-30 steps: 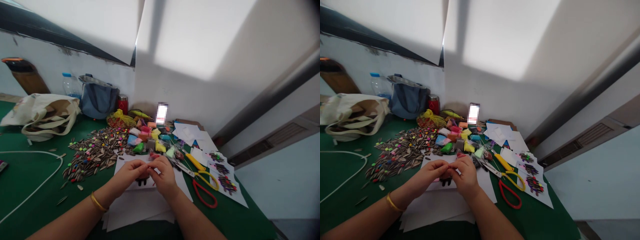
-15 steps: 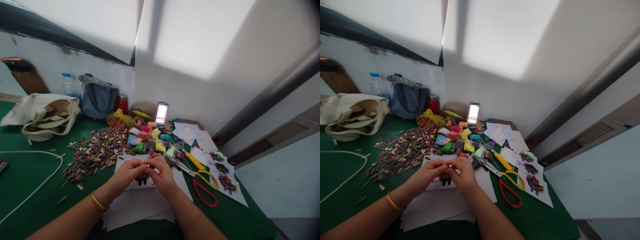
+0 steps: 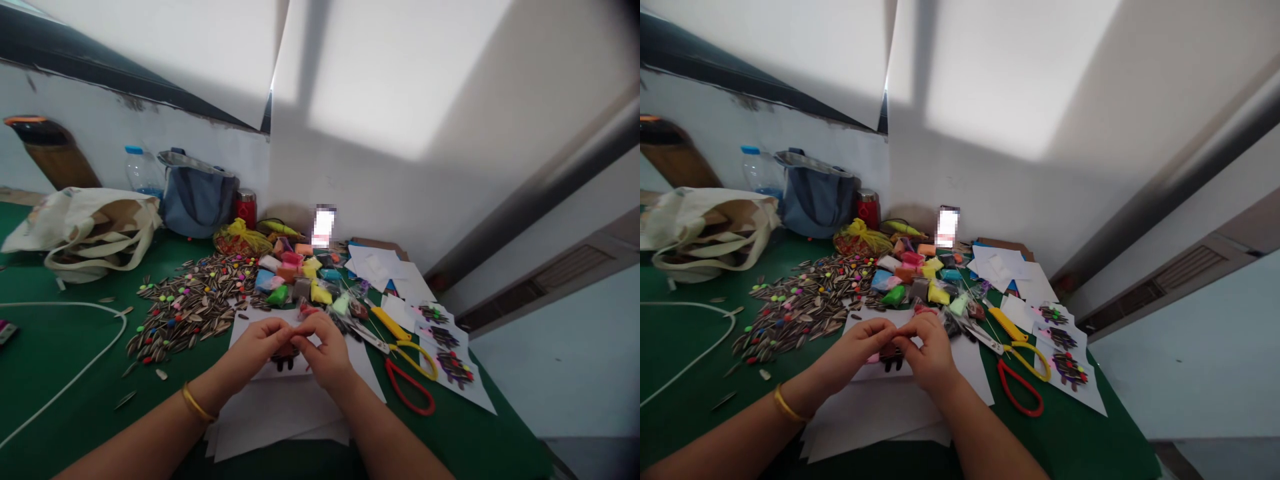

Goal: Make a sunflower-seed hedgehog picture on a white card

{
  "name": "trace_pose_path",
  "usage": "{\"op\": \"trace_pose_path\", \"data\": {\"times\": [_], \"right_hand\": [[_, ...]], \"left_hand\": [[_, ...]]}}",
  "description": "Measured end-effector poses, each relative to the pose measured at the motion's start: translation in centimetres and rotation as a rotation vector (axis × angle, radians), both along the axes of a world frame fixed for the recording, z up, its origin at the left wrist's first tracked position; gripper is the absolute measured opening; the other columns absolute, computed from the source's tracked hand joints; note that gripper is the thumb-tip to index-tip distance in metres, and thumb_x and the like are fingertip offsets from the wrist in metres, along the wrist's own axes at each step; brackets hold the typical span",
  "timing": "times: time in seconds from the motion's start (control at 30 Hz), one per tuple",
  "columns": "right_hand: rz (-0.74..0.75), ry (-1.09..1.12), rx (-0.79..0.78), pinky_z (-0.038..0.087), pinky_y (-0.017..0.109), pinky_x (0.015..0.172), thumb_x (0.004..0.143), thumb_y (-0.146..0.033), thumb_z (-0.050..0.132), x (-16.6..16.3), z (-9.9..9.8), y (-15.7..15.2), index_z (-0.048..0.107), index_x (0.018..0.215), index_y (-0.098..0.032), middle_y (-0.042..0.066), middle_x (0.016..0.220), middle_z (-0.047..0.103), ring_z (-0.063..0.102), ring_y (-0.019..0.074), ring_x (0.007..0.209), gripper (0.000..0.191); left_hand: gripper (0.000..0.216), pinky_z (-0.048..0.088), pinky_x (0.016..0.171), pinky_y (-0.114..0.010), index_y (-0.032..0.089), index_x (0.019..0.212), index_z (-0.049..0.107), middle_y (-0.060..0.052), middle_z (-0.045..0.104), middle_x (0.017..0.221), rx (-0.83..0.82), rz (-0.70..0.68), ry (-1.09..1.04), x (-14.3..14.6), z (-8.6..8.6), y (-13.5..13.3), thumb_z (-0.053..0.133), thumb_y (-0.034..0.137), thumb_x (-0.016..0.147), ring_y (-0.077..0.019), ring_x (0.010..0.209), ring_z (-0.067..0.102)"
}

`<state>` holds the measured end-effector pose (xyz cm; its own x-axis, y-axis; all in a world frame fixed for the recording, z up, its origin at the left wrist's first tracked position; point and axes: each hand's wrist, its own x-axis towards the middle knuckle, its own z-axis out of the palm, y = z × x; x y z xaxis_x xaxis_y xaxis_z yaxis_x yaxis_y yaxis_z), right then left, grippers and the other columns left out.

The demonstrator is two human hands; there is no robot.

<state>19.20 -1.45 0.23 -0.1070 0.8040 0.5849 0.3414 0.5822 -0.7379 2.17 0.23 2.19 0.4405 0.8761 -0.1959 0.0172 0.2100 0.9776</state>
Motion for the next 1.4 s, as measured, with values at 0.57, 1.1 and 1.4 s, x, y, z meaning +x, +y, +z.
{"op": "trace_pose_path", "data": {"times": [0.57, 1.1, 1.4], "right_hand": [[-0.046, -0.093, 0.043, 0.05, 0.035, 0.081, 0.088, -0.032, 0.067, 0.1, -0.1, -0.3, 0.073, 0.1, -0.025, 0.005, 0.09, 0.062, 0.058, 0.0201, 0.088, 0.015], [-0.036, -0.071, 0.021, 0.05, 0.034, 0.079, 0.088, -0.032, 0.067, 0.2, -0.4, -0.3, 0.073, 0.1, -0.026, 0.004, 0.09, 0.06, 0.059, 0.0191, 0.086, 0.015], [-0.03, -0.072, 0.001, 0.05, 0.034, 0.08, 0.088, -0.028, 0.067, 0.2, -0.2, -0.3, 0.073, 0.1, -0.026, 0.004, 0.09, 0.059, 0.058, 0.0187, 0.087, 0.014]], "left_hand": [[0.041, 0.037, 0.06, -0.024, 0.016, 0.072, 0.061, 0.002, 0.053, 0.066, 0.004, 0.001, -0.085, 0.1, 0.2, -0.1, 0.073, 0.055, 0.071, -0.0124, 0.065, 0.047], [0.038, 0.035, 0.059, -0.023, 0.016, 0.075, 0.061, 0.003, 0.053, 0.066, -0.077, -0.005, -0.113, -0.1, -0.9, 0.1, 0.071, 0.053, 0.076, -0.0116, 0.064, 0.046], [0.038, 0.036, 0.061, -0.024, 0.016, 0.079, 0.064, 0.001, 0.057, 0.069, -0.091, -0.001, -0.108, -0.1, -0.3, 0.0, 0.075, 0.051, 0.072, -0.0129, 0.065, 0.049]]}}
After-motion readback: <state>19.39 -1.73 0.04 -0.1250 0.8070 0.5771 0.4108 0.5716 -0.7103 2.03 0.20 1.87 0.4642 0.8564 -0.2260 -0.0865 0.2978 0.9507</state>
